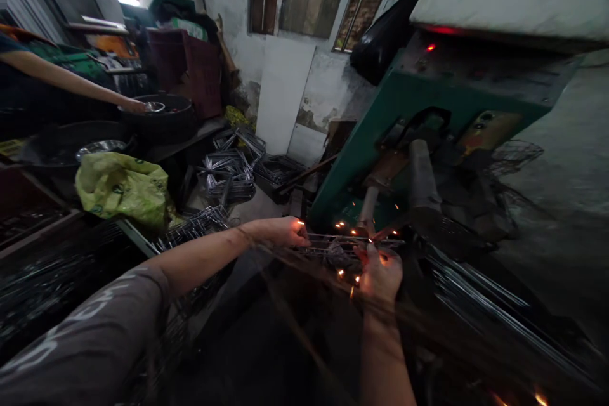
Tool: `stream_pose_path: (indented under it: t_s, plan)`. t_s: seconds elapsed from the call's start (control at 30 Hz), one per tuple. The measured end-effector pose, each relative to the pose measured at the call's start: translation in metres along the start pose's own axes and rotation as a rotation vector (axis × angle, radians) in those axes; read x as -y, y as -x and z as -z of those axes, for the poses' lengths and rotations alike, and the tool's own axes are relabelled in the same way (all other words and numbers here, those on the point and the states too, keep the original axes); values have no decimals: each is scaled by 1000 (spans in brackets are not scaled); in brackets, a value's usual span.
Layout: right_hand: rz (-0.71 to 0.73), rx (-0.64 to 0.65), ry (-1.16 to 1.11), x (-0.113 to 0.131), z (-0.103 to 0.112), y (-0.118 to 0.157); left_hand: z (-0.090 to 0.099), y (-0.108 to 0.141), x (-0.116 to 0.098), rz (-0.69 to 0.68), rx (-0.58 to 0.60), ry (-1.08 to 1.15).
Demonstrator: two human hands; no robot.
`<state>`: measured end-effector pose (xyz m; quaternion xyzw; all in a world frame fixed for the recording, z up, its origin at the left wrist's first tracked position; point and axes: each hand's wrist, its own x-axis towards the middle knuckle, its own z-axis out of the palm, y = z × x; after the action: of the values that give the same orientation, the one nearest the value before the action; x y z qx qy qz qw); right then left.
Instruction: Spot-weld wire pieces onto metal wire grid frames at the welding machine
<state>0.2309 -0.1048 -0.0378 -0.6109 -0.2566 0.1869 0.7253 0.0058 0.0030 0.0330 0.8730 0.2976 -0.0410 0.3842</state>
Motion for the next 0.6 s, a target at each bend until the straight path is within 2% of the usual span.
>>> stream_pose_path:
  t_s: [0.1,0.23,0.43,0.6]
  plan:
    - [-45,7,24,2,5,1,0,2,-4,9,-17,-62]
    - [5,45,166,-1,14,-2,-6,-2,-6,-18,-58,-95]
    - [-67,-37,122,-2,20,-10,-13,-16,-12,-14,-36,-56]
    - [-57,-42,139,-1,22,-12,-9,-13,-18,-22,-43,-55]
